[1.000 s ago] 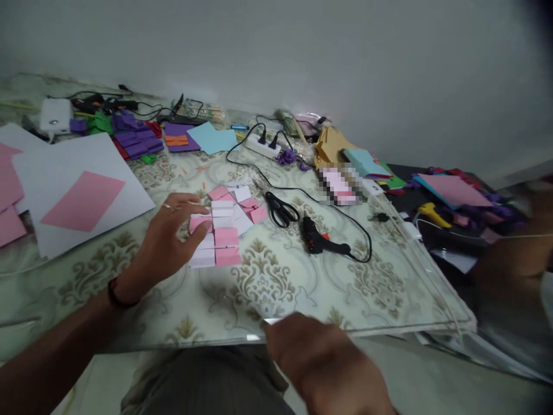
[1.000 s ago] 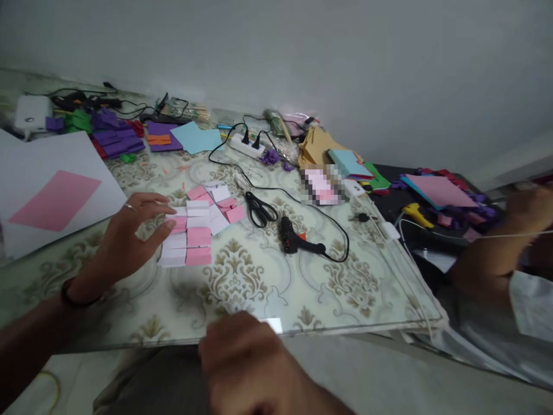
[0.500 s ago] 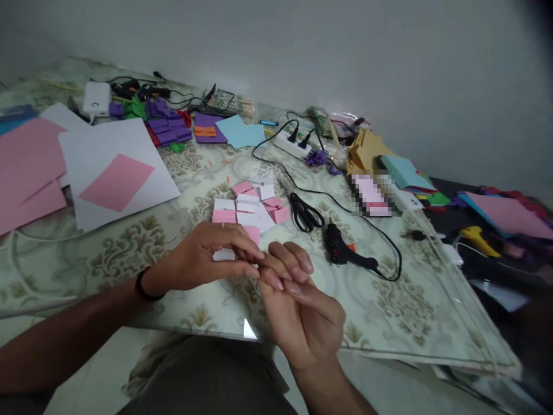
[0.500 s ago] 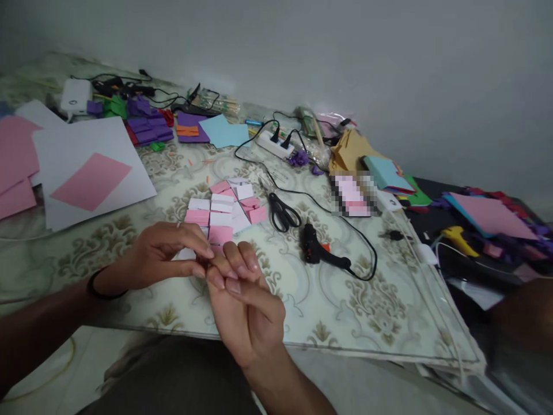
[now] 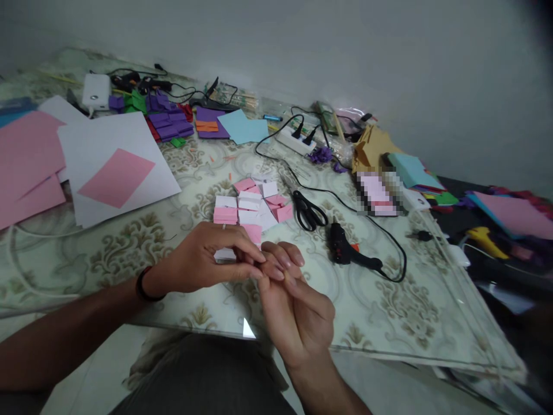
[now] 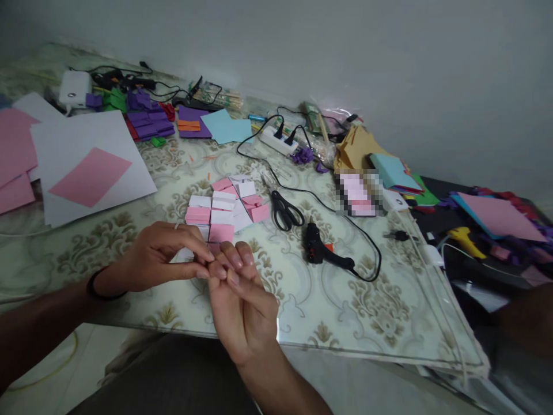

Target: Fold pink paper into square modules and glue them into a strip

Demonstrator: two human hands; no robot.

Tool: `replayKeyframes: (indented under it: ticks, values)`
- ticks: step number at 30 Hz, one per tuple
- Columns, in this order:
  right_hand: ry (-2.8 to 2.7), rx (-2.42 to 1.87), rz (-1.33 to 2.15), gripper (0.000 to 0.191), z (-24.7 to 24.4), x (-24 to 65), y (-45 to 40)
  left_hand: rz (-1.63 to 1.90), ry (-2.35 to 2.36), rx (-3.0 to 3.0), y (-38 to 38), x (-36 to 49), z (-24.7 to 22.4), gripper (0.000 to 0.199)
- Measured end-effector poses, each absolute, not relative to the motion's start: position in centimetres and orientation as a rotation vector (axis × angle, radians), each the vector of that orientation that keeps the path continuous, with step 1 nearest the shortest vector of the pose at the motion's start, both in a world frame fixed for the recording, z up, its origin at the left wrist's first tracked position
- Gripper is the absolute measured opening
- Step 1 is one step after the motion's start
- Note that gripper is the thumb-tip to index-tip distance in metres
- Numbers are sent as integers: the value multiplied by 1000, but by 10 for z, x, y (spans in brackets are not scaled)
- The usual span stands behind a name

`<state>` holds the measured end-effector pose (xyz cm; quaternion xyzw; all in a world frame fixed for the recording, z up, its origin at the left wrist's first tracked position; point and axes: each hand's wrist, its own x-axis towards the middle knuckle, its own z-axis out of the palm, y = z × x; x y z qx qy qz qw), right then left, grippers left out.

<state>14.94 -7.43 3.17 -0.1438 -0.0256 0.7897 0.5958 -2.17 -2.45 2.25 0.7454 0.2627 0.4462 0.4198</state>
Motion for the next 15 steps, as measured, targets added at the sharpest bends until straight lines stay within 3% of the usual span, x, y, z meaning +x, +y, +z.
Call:
replayKeyframes:
  ticks: [15]
  values:
    - [-69, -443, 1824, 40, 23, 148, -76, 1124, 701, 1923, -28, -19, 19, 16]
